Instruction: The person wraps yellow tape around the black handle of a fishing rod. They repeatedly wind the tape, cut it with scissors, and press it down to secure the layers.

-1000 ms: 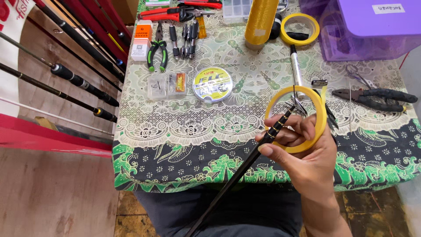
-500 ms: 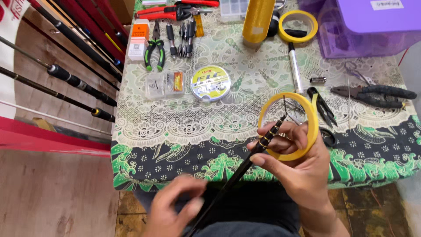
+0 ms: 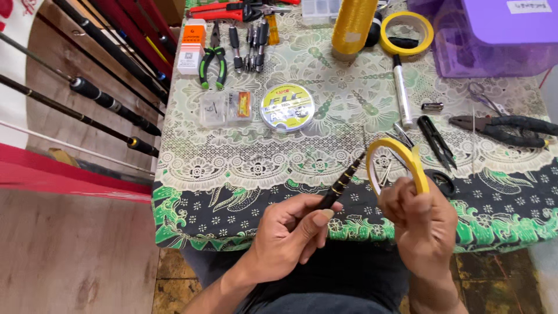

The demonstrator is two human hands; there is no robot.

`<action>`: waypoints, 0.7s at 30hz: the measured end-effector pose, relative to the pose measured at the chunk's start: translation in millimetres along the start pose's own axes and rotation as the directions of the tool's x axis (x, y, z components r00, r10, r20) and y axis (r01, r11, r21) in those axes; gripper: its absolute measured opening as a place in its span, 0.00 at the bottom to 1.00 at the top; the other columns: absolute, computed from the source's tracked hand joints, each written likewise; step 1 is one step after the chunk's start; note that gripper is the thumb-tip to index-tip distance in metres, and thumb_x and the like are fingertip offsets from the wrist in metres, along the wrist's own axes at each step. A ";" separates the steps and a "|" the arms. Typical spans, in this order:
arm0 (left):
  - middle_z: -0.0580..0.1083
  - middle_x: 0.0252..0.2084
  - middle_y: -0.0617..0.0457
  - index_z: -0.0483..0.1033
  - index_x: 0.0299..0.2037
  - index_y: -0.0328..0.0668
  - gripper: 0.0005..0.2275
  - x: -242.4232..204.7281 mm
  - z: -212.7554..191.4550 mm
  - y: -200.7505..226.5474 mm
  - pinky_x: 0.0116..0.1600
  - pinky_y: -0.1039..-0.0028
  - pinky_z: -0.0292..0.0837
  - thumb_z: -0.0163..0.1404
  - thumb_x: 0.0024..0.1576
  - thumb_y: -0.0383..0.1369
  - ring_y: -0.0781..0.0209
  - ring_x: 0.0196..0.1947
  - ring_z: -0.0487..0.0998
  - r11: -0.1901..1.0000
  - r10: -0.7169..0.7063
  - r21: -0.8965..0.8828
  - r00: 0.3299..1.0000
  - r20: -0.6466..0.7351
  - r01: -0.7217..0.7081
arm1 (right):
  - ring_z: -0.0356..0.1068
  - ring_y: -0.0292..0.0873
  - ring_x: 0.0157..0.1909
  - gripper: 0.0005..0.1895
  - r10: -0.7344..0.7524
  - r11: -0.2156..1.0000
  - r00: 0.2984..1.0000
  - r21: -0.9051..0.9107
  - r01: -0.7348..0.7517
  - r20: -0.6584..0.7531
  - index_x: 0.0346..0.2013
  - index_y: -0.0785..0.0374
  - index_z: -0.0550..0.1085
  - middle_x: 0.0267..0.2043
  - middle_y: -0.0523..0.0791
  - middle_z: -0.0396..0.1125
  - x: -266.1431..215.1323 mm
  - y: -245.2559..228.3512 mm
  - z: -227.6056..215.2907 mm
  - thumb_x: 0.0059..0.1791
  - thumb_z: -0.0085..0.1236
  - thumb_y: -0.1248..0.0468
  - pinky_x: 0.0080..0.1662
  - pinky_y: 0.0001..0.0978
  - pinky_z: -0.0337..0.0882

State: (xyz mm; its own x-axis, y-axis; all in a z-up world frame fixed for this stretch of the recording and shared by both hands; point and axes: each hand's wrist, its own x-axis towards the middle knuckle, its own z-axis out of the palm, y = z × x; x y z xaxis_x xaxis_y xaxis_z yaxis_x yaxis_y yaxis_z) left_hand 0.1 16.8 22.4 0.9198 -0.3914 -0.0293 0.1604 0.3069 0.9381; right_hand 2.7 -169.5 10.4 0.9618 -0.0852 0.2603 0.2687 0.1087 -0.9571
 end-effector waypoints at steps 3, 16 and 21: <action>0.66 0.18 0.52 0.71 0.43 0.26 0.16 -3.9 -11.1 2.5 0.14 0.84 0.56 0.42 0.57 0.37 0.71 0.08 0.59 0.997 0.045 0.066 0.999 -0.021 -0.043 | 0.42 0.35 0.22 0.19 0.171 0.952 0.982 0.270 -0.143 -0.082 0.26 0.65 0.63 0.20 0.40 0.45 -1.0 17.4 -15.7 0.51 0.39 0.51 0.30 0.32 0.48; 0.67 0.18 0.51 0.70 0.41 0.24 0.16 -0.2 -21.6 -6.9 0.13 0.85 0.55 0.42 0.57 0.36 0.71 0.08 0.58 0.997 0.049 0.060 0.997 -0.057 -0.045 | 0.46 0.35 0.21 0.19 0.098 0.995 0.959 0.024 -0.095 -0.264 0.29 0.70 0.66 0.17 0.44 0.49 2.2 15.1 -12.4 0.49 0.35 0.55 0.26 0.25 0.45; 0.69 0.19 0.48 0.69 0.40 0.28 0.11 -2.1 -24.7 -13.1 0.15 0.84 0.58 0.44 0.57 0.33 0.67 0.09 0.63 0.998 0.056 0.036 0.996 -0.063 -0.053 | 0.44 0.37 0.24 0.22 0.080 0.997 0.980 0.018 -0.078 -0.184 0.33 0.78 0.68 0.18 0.45 0.47 4.3 12.3 -6.9 0.49 0.34 0.58 0.31 0.27 0.46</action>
State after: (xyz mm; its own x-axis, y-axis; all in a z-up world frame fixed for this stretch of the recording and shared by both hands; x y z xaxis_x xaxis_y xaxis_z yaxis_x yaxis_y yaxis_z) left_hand 4.9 35.0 1.7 0.9481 -0.3181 0.0013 0.0979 0.2957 0.9502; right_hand 9.8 -175.4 -1.2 0.9540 -0.2567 0.1552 0.1940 0.1332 -0.9719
